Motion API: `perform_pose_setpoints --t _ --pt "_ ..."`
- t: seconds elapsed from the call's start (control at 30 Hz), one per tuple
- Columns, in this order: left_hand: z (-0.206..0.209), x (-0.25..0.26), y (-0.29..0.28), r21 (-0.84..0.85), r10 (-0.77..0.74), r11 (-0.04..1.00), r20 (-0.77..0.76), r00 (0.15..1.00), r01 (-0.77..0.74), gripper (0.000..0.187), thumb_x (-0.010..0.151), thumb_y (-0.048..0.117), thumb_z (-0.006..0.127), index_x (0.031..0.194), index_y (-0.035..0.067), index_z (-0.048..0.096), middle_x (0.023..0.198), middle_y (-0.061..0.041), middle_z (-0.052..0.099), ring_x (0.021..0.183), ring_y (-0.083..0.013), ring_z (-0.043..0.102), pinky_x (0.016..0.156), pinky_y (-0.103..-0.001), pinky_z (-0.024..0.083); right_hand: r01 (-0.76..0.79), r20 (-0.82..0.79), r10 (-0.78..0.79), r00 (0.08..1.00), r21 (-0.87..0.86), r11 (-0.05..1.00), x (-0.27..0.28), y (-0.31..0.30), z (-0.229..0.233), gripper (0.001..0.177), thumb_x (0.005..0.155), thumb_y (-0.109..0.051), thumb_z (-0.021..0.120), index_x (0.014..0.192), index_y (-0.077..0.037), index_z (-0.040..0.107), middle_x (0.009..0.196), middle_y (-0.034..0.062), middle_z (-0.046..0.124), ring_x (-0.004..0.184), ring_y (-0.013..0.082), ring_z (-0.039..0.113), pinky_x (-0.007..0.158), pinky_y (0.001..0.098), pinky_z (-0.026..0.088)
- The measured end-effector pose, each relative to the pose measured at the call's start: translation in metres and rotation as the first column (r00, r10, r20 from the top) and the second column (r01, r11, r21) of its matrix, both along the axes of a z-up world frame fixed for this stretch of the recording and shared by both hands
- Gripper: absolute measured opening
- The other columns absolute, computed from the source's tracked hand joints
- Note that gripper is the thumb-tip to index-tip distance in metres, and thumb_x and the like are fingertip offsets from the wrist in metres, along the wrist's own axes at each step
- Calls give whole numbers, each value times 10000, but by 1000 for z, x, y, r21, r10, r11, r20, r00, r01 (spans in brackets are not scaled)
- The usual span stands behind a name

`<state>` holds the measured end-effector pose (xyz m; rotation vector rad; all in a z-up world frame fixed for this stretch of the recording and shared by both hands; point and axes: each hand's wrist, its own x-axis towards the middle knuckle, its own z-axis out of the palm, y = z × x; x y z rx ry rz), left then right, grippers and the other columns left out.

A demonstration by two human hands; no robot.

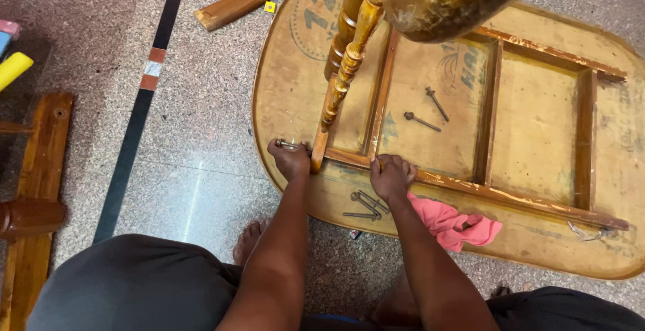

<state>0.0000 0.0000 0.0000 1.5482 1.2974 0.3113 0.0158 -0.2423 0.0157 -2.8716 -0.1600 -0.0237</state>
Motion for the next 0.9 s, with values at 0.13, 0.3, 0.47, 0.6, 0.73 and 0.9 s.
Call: perform_pose_setpoints --t 0.13,0.3,0.47,0.6,0.73,0.9 --pt "5 -1 -1 -90 -9 996 -27 1000 6 713 811 135 835 1358 111 379 1147 -208 686 1003 -327 710 901 -415 555 14 -34 -14 999 -9 1000 0 1 4 360 999 -468 521 1105 -195 730 1167 80 639 1182 289 518 1144 516 176" --pt "11 2 -1 -101 -13 995 -48 999 8 684 817 104 831 1327 108 375 1152 -204 671 1008 -339 700 900 -424 550 10 -36 -11 999 -3 1000 -1 2 6 369 993 -472 517 1101 -191 730 1160 79 635 1185 283 512 1141 512 170" --pt "3 0 -6 -43 -133 990 -9 991 133 431 854 146 812 1170 93 524 1067 -139 720 951 -287 718 869 -396 550 -2 0 2 1000 2 1000 -1 2 6 364 991 -463 523 1114 -188 726 1157 80 632 1180 281 514 1137 508 178" --pt "-7 -1 -14 8 -104 995 -6 995 104 250 837 206 808 974 69 650 920 -98 746 845 -261 723 793 -385 559 10 -38 -10 999 -12 1000 0 3 7 341 995 -450 535 1096 -188 730 1146 81 637 1177 284 515 1140 513 175" --pt "-22 -3 -9 89 -101 992 114 988 91 259 903 263 757 813 34 676 749 -109 710 683 -264 676 689 -403 538 -9 5 9 1000 5 1000 -1 2 5 335 987 -444 546 1100 -189 731 1144 83 643 1172 282 521 1130 506 192" --pt "-29 -7 -4 -86 -70 993 151 986 83 357 964 299 700 742 21 729 600 -96 660 544 -209 595 605 -383 500 -3 10 4 1000 -4 1000 -1 2 4 335 980 -441 553 1099 -186 735 1153 87 646 1177 290 516 1108 512 194"
